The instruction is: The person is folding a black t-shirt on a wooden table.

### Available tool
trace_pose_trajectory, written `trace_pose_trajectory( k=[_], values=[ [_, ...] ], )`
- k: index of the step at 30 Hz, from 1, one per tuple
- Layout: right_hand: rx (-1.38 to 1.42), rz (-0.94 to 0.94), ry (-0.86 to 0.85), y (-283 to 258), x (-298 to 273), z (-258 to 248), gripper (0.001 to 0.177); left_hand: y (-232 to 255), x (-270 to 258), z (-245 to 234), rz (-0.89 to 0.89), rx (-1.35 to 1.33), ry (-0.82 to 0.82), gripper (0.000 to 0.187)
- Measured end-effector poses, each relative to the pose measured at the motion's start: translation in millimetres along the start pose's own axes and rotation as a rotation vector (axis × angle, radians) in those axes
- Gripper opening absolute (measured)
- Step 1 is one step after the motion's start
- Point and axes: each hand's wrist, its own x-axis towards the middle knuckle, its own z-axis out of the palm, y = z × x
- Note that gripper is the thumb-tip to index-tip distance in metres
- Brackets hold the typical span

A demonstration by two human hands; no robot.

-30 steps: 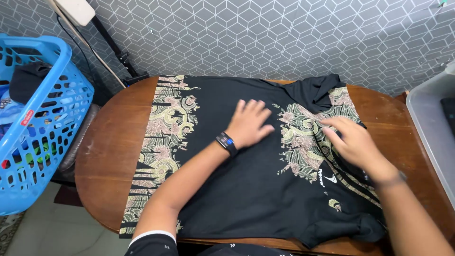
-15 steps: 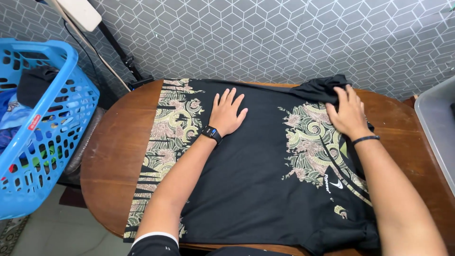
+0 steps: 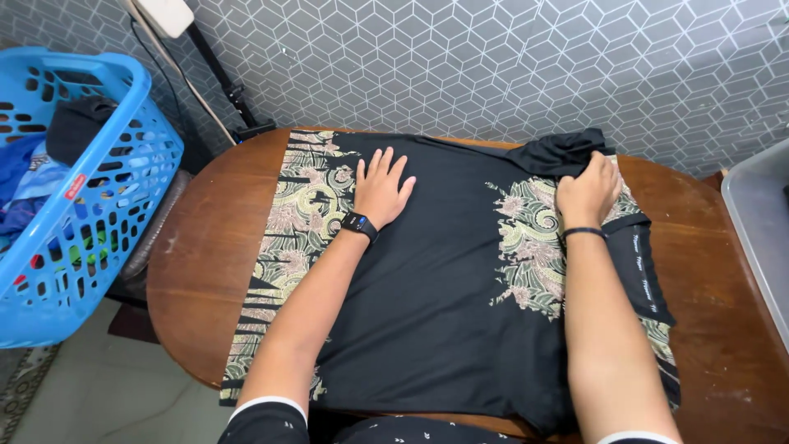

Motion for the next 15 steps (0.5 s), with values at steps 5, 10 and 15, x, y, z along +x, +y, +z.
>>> trace_pose_trajectory(
  k=[5, 10, 15],
  values=[
    [0.02, -0.051, -0.015, 2, -17, -24, 0.049, -5, -19, -8, -0.026, 0.02, 0.026, 0.056],
    [-0.01, -0.006, -0.062, 13, -21, -34, 0.05, -3, -25, -12, -0.018, 0.024, 0.005, 0.06],
    [-0.154, -0.023, -0.042, 4, -6, -49, 0.059, -12, -13, -19, -0.057, -0.008, -0.026, 0.063]
  ],
)
